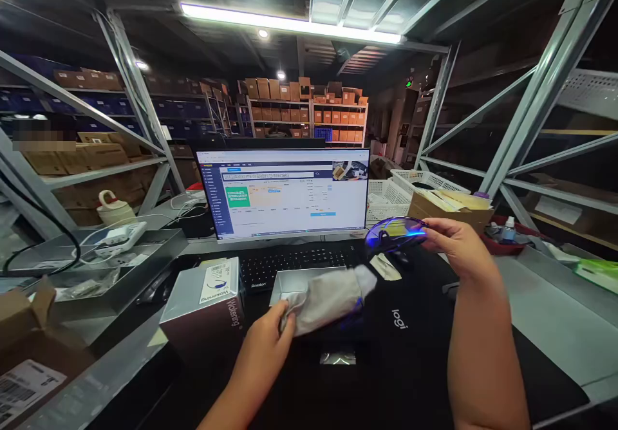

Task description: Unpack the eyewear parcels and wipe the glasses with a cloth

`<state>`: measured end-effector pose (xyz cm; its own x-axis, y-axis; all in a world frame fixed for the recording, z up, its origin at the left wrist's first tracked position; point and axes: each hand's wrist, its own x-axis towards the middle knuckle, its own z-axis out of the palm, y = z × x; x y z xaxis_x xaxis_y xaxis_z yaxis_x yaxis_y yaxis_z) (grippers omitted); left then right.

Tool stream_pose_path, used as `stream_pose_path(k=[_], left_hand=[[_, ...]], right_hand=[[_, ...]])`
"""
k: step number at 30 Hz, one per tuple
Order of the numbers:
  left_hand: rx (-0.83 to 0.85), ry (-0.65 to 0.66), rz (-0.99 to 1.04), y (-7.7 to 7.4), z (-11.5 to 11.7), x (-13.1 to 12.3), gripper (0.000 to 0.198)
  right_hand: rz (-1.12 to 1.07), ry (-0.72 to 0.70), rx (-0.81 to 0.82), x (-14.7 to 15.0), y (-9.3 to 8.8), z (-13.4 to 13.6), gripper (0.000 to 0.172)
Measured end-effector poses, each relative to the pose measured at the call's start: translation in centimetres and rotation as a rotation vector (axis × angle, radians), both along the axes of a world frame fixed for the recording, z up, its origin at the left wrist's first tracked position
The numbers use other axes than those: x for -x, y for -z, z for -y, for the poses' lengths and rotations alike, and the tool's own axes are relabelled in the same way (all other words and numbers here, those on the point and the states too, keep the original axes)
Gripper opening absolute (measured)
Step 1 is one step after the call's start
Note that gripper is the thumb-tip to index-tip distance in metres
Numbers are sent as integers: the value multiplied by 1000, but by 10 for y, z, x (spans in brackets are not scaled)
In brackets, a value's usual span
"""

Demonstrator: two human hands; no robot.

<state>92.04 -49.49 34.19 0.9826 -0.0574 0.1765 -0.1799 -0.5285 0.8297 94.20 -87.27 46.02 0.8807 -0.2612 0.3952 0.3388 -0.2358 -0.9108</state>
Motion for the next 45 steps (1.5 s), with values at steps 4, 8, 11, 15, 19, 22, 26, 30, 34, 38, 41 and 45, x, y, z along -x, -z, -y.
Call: stream_pose_path(k=[4,8,11,15,19,22,26,30,34,38,41,45], left_hand=[[-575,-110,161,-3,1,7,23],[-475,-138,626,-3,-3,22,46],[-432,-190,1006,-17,-23,39,65],[-391,-329,916,-57,-85,46,76],[-193,-118,452,-80,-155,17,89],[-98,137,323,-77,-186,-10,96],[-107,189,174,-69,-192,-28,89],[-231,17,323,-57,-170,-23,80],[-340,-244,395,-37,-133,2,82],[-444,-340,484,-39,-110,27,44],[-406,-267,474,-52,-114,30,34],[-147,13,265,-52,-125,22,37]], right_hand=[[102,3,40,0,0,2,36],[213,-156,100,-10,7,-29,29],[260,-262,149,-14,16,-57,28],[258,-365,185,-10,24,-85,24],[261,-430,154,-8,28,-102,23],[255,-471,121,-7,30,-109,22],[257,-477,124,-8,33,-107,18],[258,-419,122,-14,36,-101,21],[238,-365,157,-20,43,-99,19],[200,-349,149,-23,50,-98,18],[191,-349,137,-22,49,-99,18],[204,-327,113,-19,44,-101,20]])
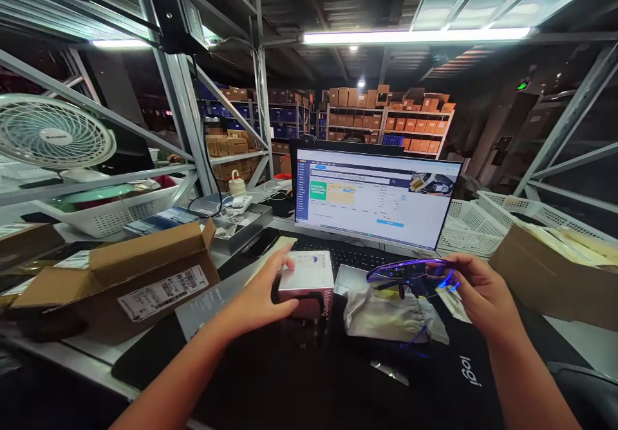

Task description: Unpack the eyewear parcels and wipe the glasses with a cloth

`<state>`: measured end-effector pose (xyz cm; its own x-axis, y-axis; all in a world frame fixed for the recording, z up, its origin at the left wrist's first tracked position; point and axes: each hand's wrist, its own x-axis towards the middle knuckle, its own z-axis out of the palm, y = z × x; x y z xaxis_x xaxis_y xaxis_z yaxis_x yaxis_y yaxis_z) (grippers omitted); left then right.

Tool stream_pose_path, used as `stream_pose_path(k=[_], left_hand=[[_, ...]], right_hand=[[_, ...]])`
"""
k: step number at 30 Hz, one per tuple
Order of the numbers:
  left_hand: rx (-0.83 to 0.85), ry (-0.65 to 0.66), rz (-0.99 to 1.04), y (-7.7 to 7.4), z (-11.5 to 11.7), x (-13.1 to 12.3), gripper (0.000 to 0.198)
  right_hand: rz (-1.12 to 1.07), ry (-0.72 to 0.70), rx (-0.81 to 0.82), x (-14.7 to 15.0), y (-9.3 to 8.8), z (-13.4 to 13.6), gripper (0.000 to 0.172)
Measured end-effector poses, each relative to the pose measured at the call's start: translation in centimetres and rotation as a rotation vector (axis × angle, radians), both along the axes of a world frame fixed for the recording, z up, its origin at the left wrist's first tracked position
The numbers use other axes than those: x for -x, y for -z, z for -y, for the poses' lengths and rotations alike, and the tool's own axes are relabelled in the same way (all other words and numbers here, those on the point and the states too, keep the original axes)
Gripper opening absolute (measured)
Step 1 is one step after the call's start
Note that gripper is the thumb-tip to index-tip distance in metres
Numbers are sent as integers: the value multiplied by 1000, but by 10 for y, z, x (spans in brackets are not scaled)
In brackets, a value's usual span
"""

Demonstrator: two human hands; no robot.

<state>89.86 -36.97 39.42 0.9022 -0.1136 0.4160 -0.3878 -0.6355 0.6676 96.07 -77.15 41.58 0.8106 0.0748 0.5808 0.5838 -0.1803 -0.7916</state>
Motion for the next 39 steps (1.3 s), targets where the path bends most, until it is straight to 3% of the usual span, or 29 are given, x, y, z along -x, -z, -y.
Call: stream_pose_path(k=[2,3,7,9,14,17,19,22,24,26,30,31,35,39], left_hand=[[104,20,39,10,3,-2,49],[125,-49,103,16,7,-1,55],[63,-551,351,38,34,0,71],[57,-690,390,44,46,-3,76],[33,-834,398,49,62,-17,92],[-86,-833,429,52,61,-18,99],[-148,-821,563,52,61,-15,104],[-199,-663,983,47,72,-4,104],[-134,-438,1053,39,92,1,96],[67,-218,762,27,118,-1,94],[830,108,-10,1,155,-35,91],[922,175,-108,-4,158,-45,85],[1030,319,-251,-16,156,-66,54],[1047,357,-344,-16,150,-61,54]], right_hand=[[8,9,-12,0,-1,-2,21],[12,14,-16,0,-1,-3,22],[8,14,-9,-3,2,-6,22],[-9,6,27,-4,5,-7,21],[29,45,74,-7,13,-14,21],[77,85,46,-7,16,-21,17],[108,104,14,-5,16,-28,16],[97,77,-56,-1,15,-40,15],[65,42,-124,2,14,-47,15],[27,16,-192,4,13,-53,18],[-51,-5,-307,3,12,-56,29],[-75,-13,-341,1,11,-56,33],[-206,-113,-475,-6,6,-52,41],[-346,-222,-455,-14,1,-42,44]])
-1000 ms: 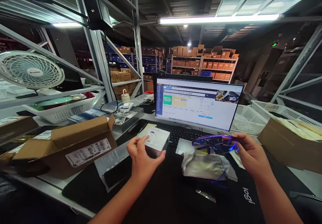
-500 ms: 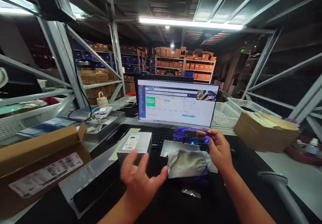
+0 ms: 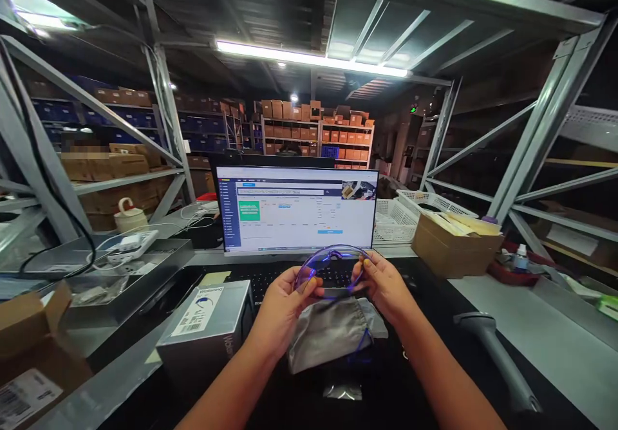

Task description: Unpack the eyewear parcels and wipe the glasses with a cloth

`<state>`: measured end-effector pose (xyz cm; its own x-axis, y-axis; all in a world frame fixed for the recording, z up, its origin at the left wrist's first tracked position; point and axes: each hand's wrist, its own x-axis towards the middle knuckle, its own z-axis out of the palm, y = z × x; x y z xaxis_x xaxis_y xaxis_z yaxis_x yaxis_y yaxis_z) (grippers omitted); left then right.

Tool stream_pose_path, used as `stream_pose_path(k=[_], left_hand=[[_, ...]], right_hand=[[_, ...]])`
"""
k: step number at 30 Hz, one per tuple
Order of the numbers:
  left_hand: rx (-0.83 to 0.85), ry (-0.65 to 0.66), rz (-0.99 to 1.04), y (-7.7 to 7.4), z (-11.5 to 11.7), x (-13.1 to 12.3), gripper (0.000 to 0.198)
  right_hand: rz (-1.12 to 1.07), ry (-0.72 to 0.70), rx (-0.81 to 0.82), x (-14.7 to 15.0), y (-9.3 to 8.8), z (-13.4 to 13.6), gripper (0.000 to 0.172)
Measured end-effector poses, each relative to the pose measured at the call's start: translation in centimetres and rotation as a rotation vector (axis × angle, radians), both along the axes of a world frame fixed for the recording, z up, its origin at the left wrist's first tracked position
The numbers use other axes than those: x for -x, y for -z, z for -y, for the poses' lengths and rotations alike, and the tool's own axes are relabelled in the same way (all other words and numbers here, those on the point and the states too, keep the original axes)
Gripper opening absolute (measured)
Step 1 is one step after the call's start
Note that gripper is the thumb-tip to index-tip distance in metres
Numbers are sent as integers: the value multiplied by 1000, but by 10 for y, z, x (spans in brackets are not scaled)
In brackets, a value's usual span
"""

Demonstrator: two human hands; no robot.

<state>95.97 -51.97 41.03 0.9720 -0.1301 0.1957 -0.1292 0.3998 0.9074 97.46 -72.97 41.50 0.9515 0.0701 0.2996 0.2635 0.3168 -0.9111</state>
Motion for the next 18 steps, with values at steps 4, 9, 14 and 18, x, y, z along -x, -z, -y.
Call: stream_pose_path(k=[4,9,14,18], left_hand=[[-81,29,-30,2,-9,-2,54],[-456,68,92,0,-23,-9,45],[-801,12,461,-9,-30,9,93],[-810,115,517,-11,-37,31,110]], right_hand=[[-39,-57,86,-1,-9,23,38],[147,-15,522,18,-25,47,26],[604,336,853,46,-34,43,14],[789,434,903,60,-37,34,19]])
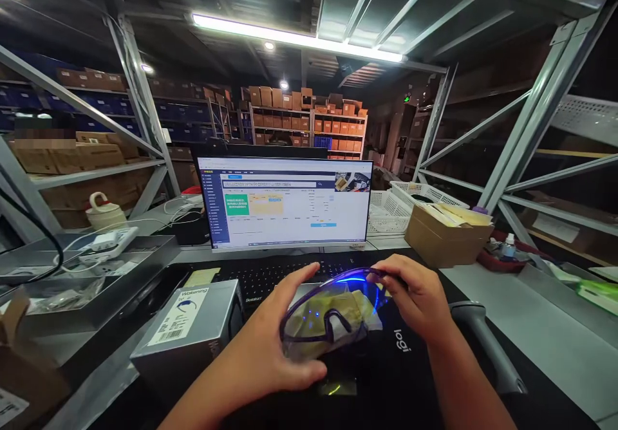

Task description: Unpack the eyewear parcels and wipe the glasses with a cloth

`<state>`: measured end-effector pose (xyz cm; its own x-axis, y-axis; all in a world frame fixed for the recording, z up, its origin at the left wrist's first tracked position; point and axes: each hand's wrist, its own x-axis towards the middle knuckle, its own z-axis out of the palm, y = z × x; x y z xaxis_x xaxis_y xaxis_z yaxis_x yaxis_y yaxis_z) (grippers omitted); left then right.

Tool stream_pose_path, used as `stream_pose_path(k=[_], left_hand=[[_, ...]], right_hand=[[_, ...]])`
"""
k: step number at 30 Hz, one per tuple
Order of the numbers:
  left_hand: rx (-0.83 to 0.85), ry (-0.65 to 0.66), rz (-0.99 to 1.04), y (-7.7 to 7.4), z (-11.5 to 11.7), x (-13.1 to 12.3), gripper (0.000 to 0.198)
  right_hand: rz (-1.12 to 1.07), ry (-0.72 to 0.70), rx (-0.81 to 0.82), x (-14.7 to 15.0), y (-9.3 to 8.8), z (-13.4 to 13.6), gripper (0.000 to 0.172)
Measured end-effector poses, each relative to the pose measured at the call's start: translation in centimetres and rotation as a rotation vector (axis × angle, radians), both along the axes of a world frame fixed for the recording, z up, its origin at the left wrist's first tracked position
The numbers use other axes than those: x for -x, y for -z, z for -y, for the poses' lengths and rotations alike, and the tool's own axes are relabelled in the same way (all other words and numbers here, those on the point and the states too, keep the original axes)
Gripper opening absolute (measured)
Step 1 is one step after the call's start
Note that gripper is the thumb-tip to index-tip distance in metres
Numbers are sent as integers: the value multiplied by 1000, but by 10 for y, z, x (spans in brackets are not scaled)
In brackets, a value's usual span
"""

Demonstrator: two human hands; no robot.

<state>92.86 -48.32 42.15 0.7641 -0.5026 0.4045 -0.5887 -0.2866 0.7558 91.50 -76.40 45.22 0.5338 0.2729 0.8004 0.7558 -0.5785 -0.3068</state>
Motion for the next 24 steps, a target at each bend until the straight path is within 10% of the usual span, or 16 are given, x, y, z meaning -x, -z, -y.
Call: stream_pose_path(k=[6,14,24], left_hand=[[75,-119,106,-4,-4,18,103],[53,-278,192,-9,13,16,45],[5,-291,134,1,18,-10,41]], right_hand=[[159,84,-17,5,1,-7,29],[284,22,80,1,3,-24,35],[123,44,109,-7,4,-16,28]])
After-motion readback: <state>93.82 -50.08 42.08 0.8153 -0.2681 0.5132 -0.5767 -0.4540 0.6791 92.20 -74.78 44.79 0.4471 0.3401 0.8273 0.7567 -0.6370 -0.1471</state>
